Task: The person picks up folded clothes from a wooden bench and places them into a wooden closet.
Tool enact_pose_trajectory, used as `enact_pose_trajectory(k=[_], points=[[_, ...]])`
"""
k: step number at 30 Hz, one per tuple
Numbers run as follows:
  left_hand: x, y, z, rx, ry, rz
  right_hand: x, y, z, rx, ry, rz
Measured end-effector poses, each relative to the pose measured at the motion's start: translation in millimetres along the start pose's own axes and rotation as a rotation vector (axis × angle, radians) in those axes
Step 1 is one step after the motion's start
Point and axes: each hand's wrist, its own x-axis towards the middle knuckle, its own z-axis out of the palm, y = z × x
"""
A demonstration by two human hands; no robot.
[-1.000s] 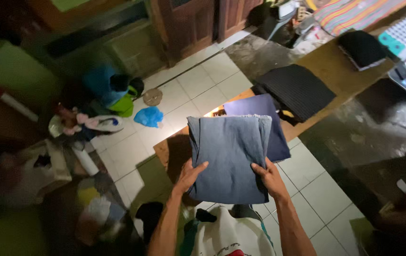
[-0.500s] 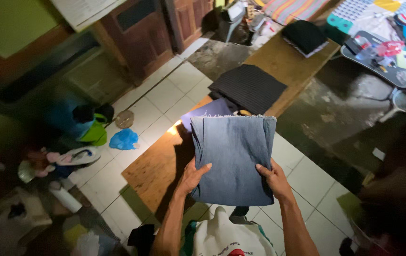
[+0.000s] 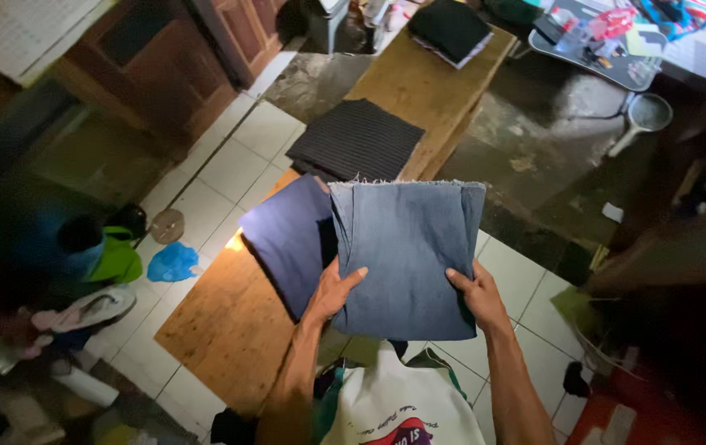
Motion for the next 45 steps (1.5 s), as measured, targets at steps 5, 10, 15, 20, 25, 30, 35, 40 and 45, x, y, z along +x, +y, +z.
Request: enact_pose_trajectory(k=[5, 10, 15, 20, 25, 30, 35, 40, 45], points=[[27, 2, 26, 0.101, -0.052, 0.008, 0, -6, -28, 0.022, 0.040, -0.034], [50, 4, 45, 0.085, -0.113, -0.033, 4, 2, -48, 0.096, 0.099, -0.042], [73, 14, 60, 0.049, -0.196, -0.050, 6, 6, -63, 0.098, 0.173, -0.050], [106, 14, 77, -0.029, -0.305, -0.102, 6, -2, -73, 0.112, 0.289, 0.000], [146, 27, 87, -0.098, -0.434, -0.098, 19, -13, -81, 0.135, 0.342, -0.050], [180, 38, 97, -0.044, -0.496, -0.116, 27, -20, -83, 0.170, 0.446, -0.057], [204, 42, 110, -0.037, -0.591, -0.069, 28, -25, -87, 0.151, 0.524, -0.033], [225, 44, 131, -0.063, -0.665, -0.122, 29, -36, -94, 0.192, 0.589, -0.004], [243, 50, 153, -0.044, -0.679, -0.075, 42, -33, -113, 0.239, 0.609, -0.009]])
